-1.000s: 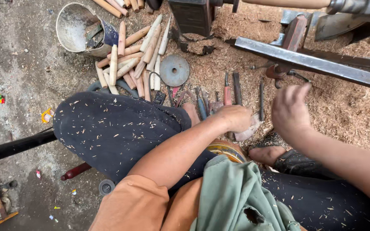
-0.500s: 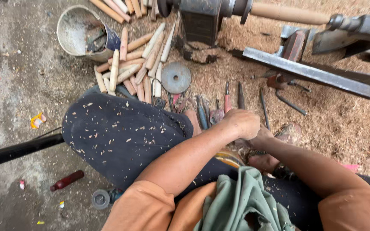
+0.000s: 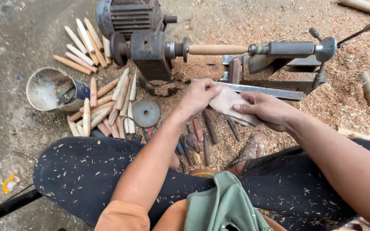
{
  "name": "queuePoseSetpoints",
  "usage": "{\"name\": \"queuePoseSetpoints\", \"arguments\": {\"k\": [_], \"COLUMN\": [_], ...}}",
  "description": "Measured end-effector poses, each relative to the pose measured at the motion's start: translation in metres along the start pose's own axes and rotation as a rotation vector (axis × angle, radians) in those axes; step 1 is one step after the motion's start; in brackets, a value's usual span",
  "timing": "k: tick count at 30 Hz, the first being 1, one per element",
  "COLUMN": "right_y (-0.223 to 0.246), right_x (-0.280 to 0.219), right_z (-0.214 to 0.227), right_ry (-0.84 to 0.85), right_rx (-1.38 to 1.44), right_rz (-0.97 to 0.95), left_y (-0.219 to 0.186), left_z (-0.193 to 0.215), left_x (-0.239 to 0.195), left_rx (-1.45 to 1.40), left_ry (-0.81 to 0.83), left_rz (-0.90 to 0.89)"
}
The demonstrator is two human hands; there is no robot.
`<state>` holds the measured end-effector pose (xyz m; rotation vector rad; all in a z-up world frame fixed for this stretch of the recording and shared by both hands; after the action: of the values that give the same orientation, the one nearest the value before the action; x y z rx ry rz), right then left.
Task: The person operates a wood lathe to shape a cylindrical wooden piece using a chisel. They mount a new piece of wood, secure it, and then use a chisel to smooth and shape the rotating wood, producing wood shavings.
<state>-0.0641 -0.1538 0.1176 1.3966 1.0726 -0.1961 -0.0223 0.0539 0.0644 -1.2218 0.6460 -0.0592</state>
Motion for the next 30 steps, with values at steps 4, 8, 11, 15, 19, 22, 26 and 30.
{"name": "queuePoseSetpoints", "arguments": {"k": [4,8,11,15,19,22,26,30], "right_y": [-0.002,-0.01,-0.012,0.004,0.013,0.013,0.016,0.014], "right_x": [0.025,0.066,0.096,0.123,0.139,0.146,0.152,0.154], "right_z": [0.007,0.032,0.039,0.041,0.046,0.051,0.054,0.051], "right_ry": [0.079,0.077,0.016,-0.059,-0.072,-0.09,-0.113,-0.157], "right_rx": [0.237,0.48,0.561,0.586,0.613,0.617,0.616,0.642], "right_rz": [0.056,0.091,0.072,0.045,0.058,0.083,0.077,0.049], "left_y": [-0.028,-0.055,-0.066,-0.066,-0.057,-0.047,-0.057,-0.061], "left_z": [0.026,0.062,0.082,0.087,0.074,0.069,0.07,0.071], "left_x": [0.048,0.092,0.125,0.183,0.236,0.246,0.239,0.234], "left_rx": [0.407,0.855,1.07,1.163,1.082,0.658,0.364,0.162], "left_ry": [0.002,-0.041,-0.002,0.225,0.432,0.583,0.725,0.847], "left_rz": [-0.074,-0.052,-0.079,-0.032,0.038,0.381,0.398,0.315]}}
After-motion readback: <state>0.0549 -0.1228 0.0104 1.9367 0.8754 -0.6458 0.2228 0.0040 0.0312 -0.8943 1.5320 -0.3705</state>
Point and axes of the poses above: each hand's wrist, its own x-axis towards the middle knuckle, its own z-axis out of the back of the hand, y = z × x, the point moved 2 cm from there along x, towards the middle knuckle, and after that the axes turned 7 degrees about y, right-handed, at the moved point
